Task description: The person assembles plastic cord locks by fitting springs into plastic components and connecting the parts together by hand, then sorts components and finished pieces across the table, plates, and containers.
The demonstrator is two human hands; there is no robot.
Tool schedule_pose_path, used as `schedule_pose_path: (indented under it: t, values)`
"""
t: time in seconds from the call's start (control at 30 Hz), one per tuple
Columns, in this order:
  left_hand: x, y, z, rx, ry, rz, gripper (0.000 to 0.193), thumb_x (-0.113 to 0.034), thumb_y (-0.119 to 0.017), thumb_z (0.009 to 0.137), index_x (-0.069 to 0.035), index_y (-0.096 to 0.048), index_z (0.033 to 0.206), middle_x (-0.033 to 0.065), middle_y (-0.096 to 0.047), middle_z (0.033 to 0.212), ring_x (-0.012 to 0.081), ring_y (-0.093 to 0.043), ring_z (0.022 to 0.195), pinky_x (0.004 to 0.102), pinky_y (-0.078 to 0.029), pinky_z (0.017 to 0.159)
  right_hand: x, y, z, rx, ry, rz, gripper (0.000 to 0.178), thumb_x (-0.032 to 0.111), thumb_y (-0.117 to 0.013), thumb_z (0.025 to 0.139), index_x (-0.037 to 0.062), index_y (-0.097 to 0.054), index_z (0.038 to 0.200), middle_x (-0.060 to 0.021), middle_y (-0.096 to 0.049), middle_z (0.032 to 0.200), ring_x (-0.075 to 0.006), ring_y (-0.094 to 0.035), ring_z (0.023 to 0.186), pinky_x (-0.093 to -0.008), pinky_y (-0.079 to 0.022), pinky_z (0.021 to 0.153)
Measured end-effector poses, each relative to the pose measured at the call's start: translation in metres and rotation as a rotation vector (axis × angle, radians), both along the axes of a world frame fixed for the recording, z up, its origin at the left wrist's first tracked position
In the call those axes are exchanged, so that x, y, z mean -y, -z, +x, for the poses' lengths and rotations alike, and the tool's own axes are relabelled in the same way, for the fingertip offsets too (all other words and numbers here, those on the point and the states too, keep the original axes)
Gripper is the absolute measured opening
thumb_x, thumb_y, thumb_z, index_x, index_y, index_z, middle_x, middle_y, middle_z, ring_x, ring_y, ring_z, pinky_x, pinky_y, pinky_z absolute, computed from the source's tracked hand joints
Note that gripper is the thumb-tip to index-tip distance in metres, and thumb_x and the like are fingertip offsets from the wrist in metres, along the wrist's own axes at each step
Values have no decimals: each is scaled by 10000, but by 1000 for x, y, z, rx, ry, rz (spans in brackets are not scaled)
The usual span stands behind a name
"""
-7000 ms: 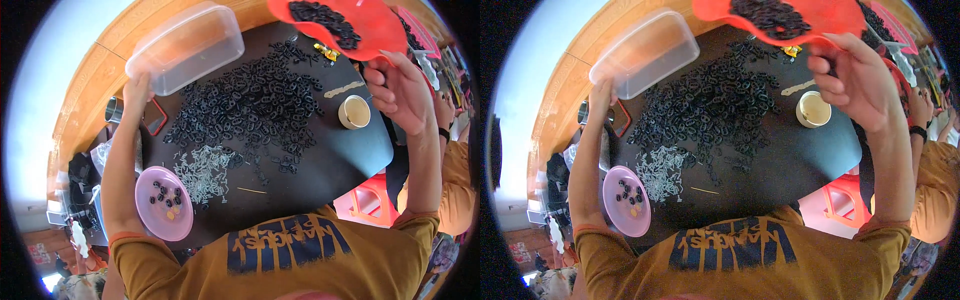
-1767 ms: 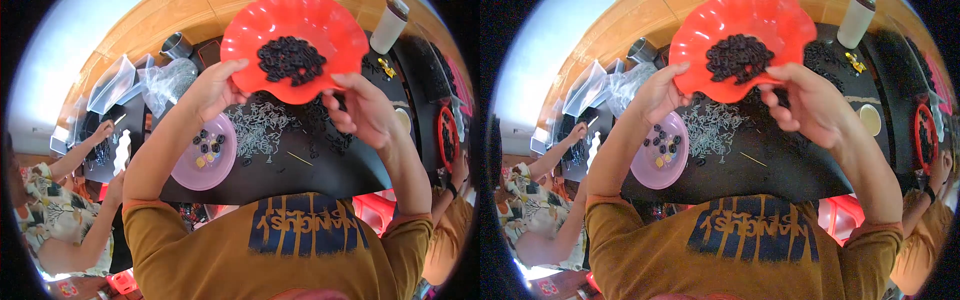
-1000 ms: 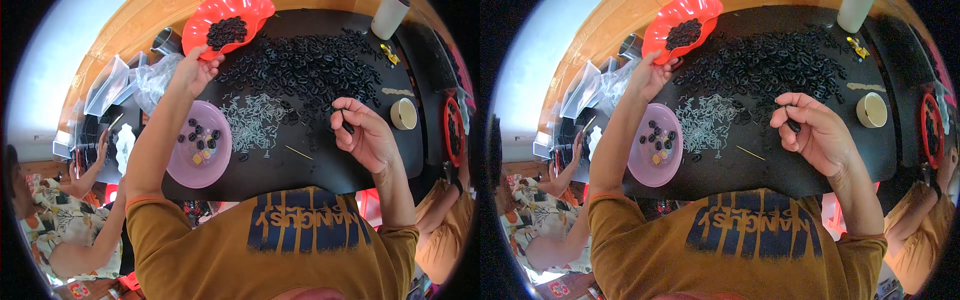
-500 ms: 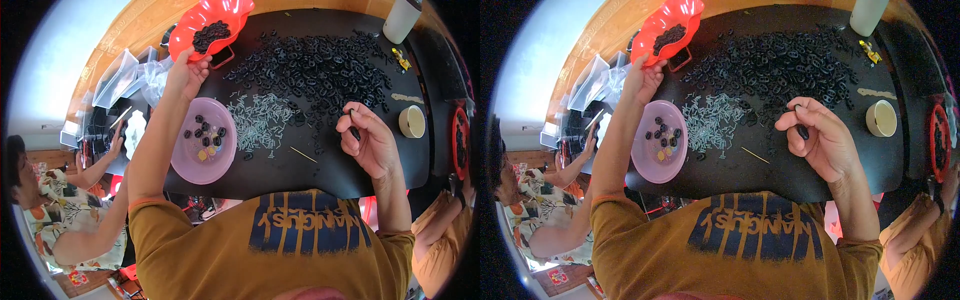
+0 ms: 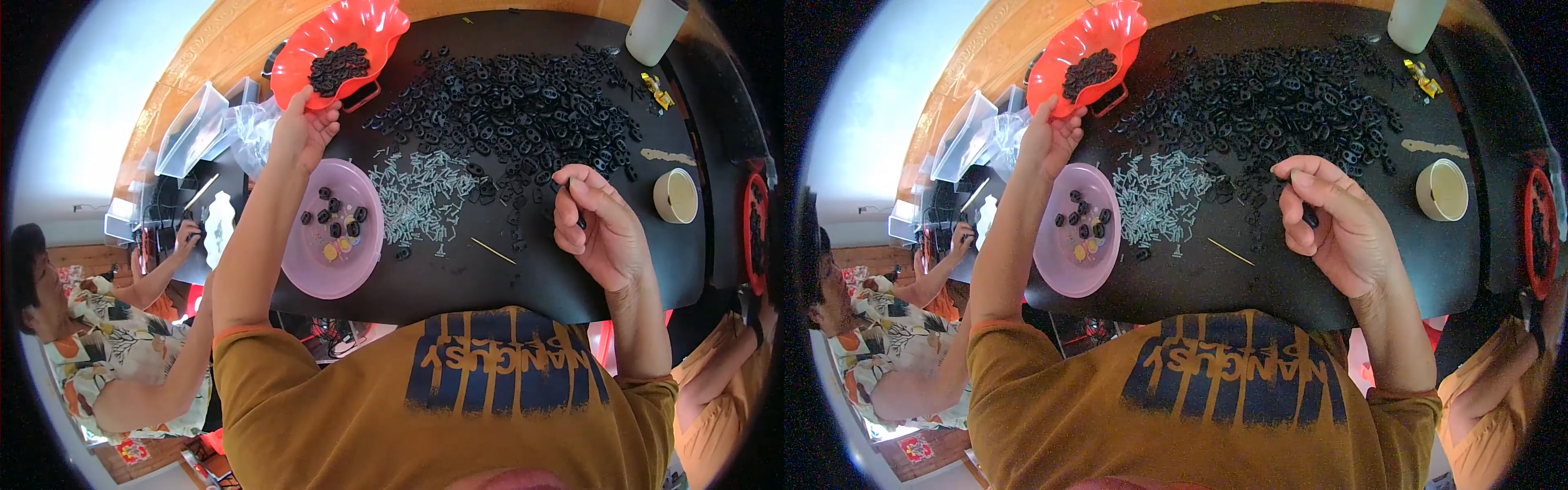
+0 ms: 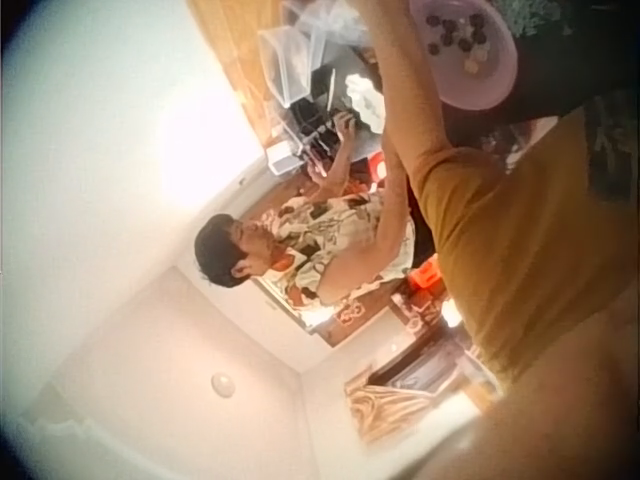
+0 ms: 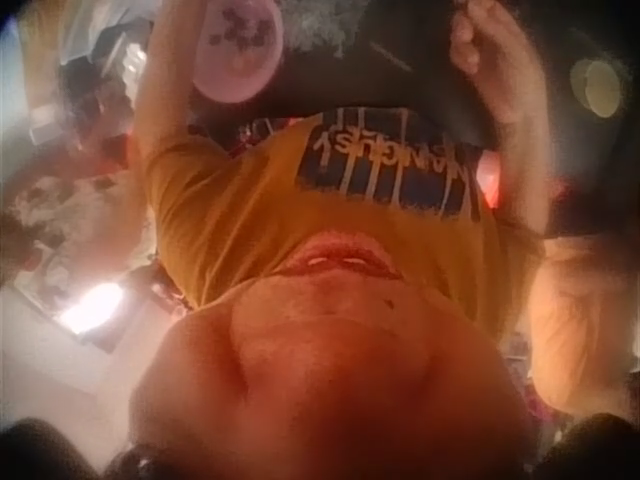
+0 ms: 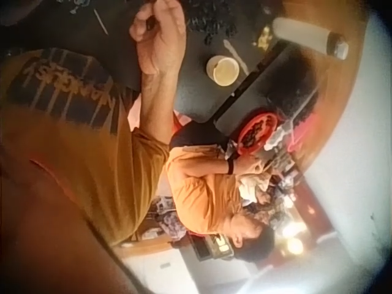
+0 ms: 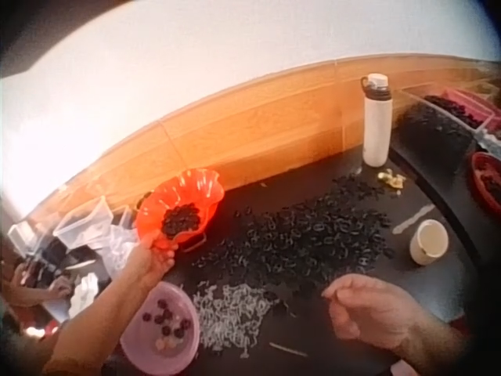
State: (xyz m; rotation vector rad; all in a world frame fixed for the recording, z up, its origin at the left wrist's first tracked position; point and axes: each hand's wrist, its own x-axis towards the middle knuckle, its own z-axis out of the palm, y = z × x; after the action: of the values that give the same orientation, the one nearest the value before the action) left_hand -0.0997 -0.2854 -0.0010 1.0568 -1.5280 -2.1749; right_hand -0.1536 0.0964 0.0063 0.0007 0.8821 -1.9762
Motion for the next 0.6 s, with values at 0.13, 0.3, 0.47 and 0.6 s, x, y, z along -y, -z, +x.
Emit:
schedule_pose_path:
  t: [0.13, 0.3, 0.47, 0.6]
  values:
    - [-7, 3, -5, 53, 21, 7, 292, -302, -478, 897, -29, -552, 967, 126, -620, 804, 169, -565, 618, 291, -479, 566, -3, -1, 4, -15, 6, 22, 214, 168, -514, 878, 26, -552, 1034, -17, -537, 668, -85, -431, 503, -207, -320, 460]
    - [7, 19, -8, 20, 153, 40, 374, -351, -435, 912, -6, -539, 1014, 144, -626, 834, 187, -587, 640, 312, -500, 567, -5, -1, 5, -83, -5, 53, 281, 179, -504, 883, -6, -540, 1091, -14, -556, 696, -67, -437, 508, -192, -335, 463]
    - [27, 23, 3, -94, 267, 205, 382, -299, -442, 919, 22, -455, 1127, 231, -594, 994, 230, -602, 763, 324, -498, 661, -6, -1, 13, -210, 6, 122, 350, 154, -456, 903, -65, -474, 1175, -65, -561, 722, -59, -407, 472, -179, -330, 439]
    - [-9, -5, 24, 63, 65, -51, 347, -231, -452, 912, 24, -445, 1146, 243, -561, 1068, 229, -596, 785, 323, -485, 717, -7, -3, 20, -298, -36, 128, 366, 151, -447, 893, -83, -469, 1173, -102, -607, 738, -52, -405, 465, -176, -328, 439]
